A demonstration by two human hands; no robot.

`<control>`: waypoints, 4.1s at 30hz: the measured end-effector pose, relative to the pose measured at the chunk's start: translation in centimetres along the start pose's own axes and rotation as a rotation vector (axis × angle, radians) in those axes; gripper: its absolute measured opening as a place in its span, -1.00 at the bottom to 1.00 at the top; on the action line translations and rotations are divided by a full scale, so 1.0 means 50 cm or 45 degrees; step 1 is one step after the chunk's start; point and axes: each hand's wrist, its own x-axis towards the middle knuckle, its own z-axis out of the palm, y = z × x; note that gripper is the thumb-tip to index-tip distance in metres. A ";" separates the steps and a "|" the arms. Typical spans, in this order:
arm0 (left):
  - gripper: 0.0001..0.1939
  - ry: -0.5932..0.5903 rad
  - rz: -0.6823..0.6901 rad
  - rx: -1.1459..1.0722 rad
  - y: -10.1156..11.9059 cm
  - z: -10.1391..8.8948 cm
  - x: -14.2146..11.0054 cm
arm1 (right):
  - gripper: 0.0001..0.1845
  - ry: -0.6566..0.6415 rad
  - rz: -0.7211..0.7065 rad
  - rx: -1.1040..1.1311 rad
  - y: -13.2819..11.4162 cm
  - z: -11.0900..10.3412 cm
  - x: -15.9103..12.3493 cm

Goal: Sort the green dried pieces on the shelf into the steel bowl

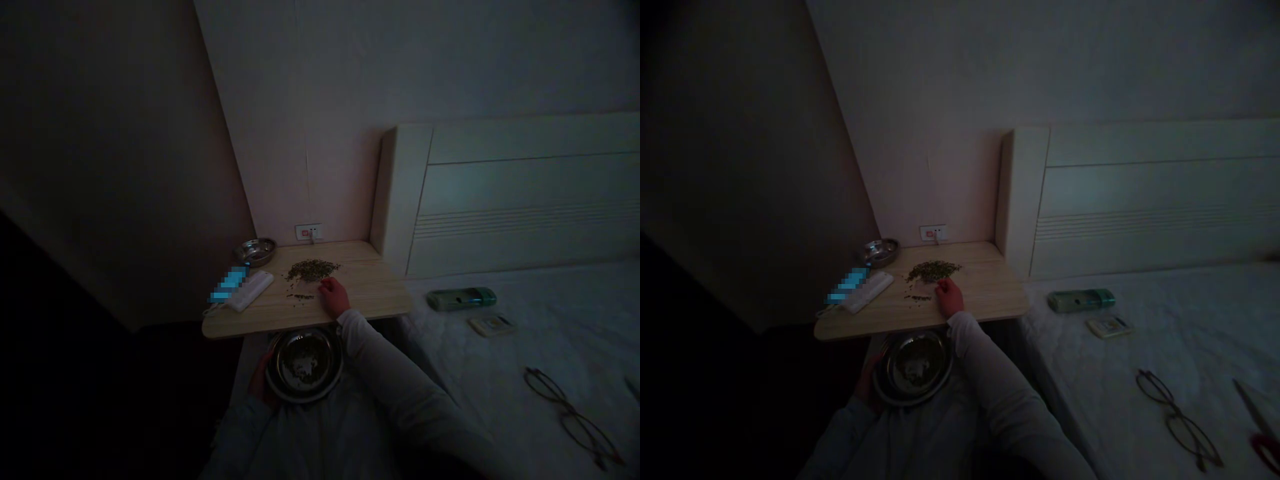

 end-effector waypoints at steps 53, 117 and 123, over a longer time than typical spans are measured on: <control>-0.79 0.007 0.007 0.006 -0.001 0.016 -0.010 | -0.81 -0.131 -0.039 -0.117 -0.005 0.001 -0.002; -0.76 0.197 0.019 0.022 -0.003 0.003 0.008 | -0.83 -0.299 -0.009 0.039 -0.010 -0.005 -0.007; -0.76 0.173 0.047 0.039 -0.005 0.007 0.003 | -0.83 -0.330 0.033 0.068 -0.013 -0.009 -0.008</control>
